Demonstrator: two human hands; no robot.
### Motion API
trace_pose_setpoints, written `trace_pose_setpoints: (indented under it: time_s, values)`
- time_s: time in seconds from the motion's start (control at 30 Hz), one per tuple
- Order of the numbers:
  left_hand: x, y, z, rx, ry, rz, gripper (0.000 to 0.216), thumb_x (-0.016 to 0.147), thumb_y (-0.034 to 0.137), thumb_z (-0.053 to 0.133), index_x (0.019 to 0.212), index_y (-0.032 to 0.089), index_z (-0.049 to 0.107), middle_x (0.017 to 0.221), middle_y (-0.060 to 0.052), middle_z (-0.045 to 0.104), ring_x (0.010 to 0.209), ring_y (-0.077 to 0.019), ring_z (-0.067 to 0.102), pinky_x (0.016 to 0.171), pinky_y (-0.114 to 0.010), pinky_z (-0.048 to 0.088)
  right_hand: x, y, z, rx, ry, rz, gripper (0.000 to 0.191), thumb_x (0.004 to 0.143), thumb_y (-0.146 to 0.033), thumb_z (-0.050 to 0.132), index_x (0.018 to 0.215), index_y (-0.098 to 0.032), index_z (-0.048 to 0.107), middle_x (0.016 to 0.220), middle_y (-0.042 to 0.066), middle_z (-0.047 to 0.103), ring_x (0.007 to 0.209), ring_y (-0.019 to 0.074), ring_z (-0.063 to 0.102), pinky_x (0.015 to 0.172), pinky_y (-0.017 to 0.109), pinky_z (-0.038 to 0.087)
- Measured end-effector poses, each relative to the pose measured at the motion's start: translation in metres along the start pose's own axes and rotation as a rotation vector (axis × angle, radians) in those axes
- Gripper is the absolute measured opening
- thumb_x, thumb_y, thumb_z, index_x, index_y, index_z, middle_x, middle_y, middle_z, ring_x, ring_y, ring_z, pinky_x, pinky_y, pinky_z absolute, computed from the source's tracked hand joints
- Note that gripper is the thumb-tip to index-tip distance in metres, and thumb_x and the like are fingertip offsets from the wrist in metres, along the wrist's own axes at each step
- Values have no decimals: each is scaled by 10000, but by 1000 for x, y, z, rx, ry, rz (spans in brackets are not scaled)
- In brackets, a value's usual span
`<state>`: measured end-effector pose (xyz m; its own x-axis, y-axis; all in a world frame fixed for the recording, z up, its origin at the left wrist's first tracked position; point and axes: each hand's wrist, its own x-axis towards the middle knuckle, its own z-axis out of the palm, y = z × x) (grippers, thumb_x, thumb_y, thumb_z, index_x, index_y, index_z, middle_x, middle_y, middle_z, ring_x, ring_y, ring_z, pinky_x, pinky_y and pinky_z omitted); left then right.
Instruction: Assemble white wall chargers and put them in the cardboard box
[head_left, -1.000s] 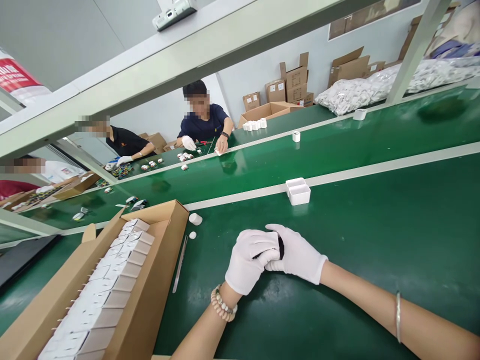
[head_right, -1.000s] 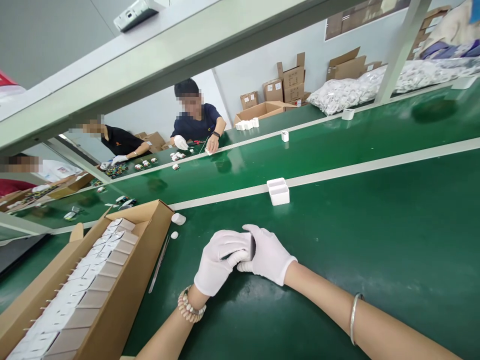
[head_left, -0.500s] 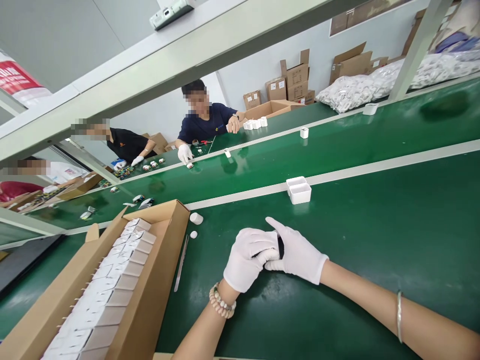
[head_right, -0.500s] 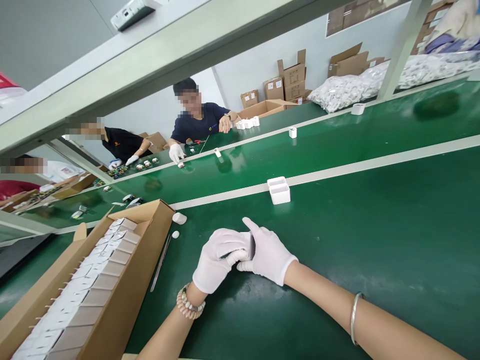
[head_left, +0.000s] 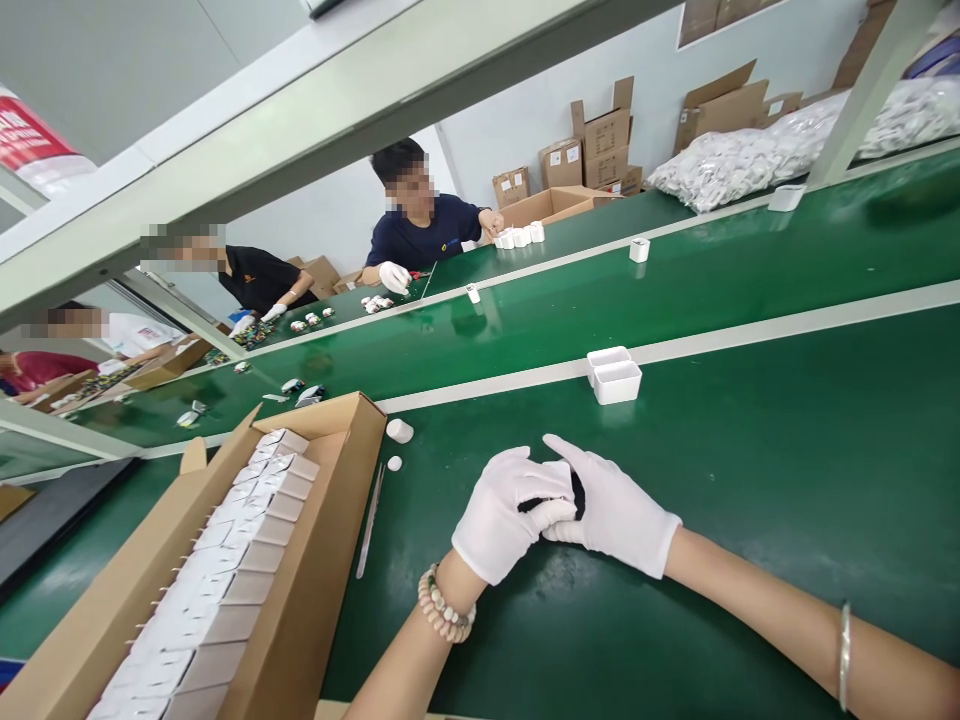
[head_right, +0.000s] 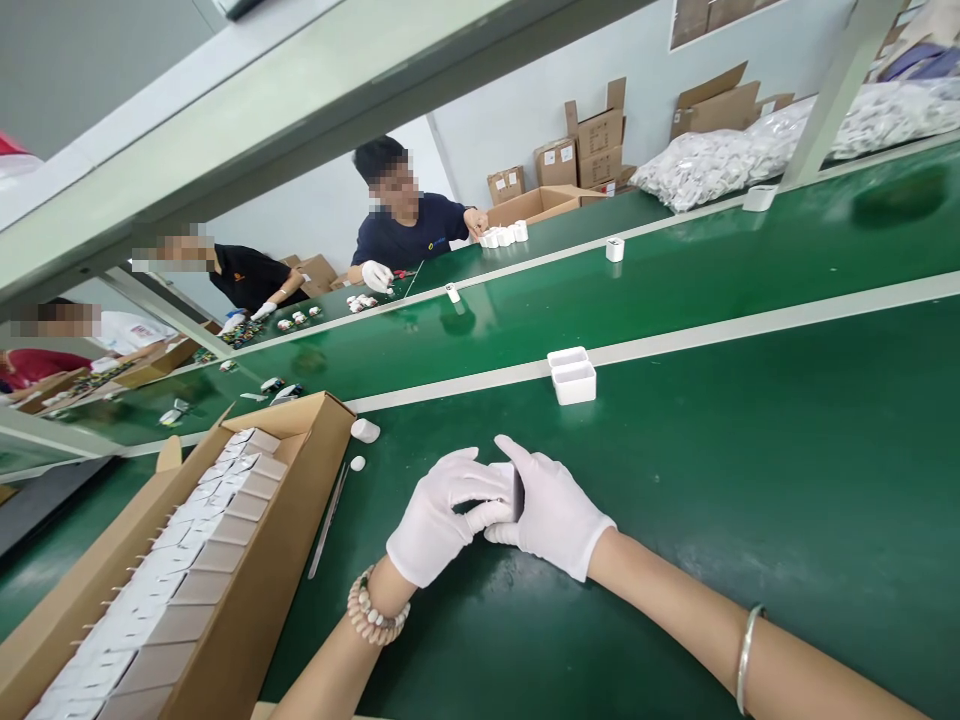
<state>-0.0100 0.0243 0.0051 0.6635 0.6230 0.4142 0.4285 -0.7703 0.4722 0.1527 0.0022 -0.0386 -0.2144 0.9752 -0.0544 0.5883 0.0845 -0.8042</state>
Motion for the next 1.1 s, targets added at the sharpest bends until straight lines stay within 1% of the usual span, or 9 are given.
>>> trace_pose_setpoints:
  time_s: [0.17, 0.37, 0.57, 0.7, 0.83, 1.0, 1.03, 1.1]
  values:
    - [2, 2, -4, 36, -5, 6, 132, 847, 234, 636, 737, 266, 701, 810, 81, 730, 755, -119, 675, 983, -359, 385, 0, -1, -1, -9, -7, -6, 1028, 595, -439, 776, 1457, -233, 253, 1079, 97, 578, 1059, 299, 542, 878, 438, 427]
    - [2, 5, -4, 110, -26, -11, 156, 851, 196, 626, 742, 280, 699, 810, 117, 721, 756, -97, 654, 1024, -351, 341, -1, -6, -3, -25, -4, 9, 996, 620, -406, 757, 1457, -211, 254, 1065, 109, 586, 1056, 304, 537, 855, 432, 431]
    - [3, 7, -5, 141, -41, -1, 164, 849, 177, 617, 737, 267, 695, 799, 106, 719, 736, -99, 641, 1037, -358, 341, -2, -5, -2, -40, 3, 7, 983, 636, -402, 747, 1460, -209, 247, 1057, 113, 585, 1032, 306, 543, 830, 427, 437]
    - [6, 7, -10, 159, -82, 28, 216, 865, 157, 584, 703, 262, 681, 753, 105, 706, 709, -92, 626, 1059, -369, 311, 0, -6, -2, -40, 5, 2, 1018, 621, -405, 764, 1465, -204, 230, 1030, 109, 594, 1037, 314, 545, 834, 430, 436]
    - [9, 8, -12, 231, -128, 42, 266, 886, 174, 542, 655, 236, 658, 715, 90, 690, 688, -101, 606, 1056, -384, 317, 0, -8, -4, -30, 2, 0, 1022, 618, -413, 768, 1464, -203, 234, 1006, 108, 594, 1015, 313, 559, 825, 427, 439]
    - [9, 10, -11, 249, -98, 69, 245, 880, 159, 545, 688, 250, 667, 737, 93, 691, 705, -100, 605, 1050, -371, 329, -1, -7, -2, -20, 7, 5, 993, 622, -392, 766, 1456, -209, 258, 996, 103, 588, 988, 307, 563, 802, 420, 448]
    - [9, 10, -10, 252, -99, 59, 248, 876, 154, 547, 676, 246, 660, 726, 96, 687, 691, -97, 597, 1047, -368, 333, -1, -6, -1, -22, 16, -4, 978, 628, -386, 762, 1452, -209, 266, 987, 99, 590, 973, 302, 565, 798, 419, 449]
    - [8, 10, -10, 252, -110, 41, 246, 870, 156, 556, 654, 237, 642, 703, 102, 676, 663, -92, 582, 1041, -363, 341, -1, -4, 0, -31, 32, -70, 930, 668, -351, 735, 1455, -215, 256, 945, 78, 600, 929, 278, 567, 793, 410, 451]
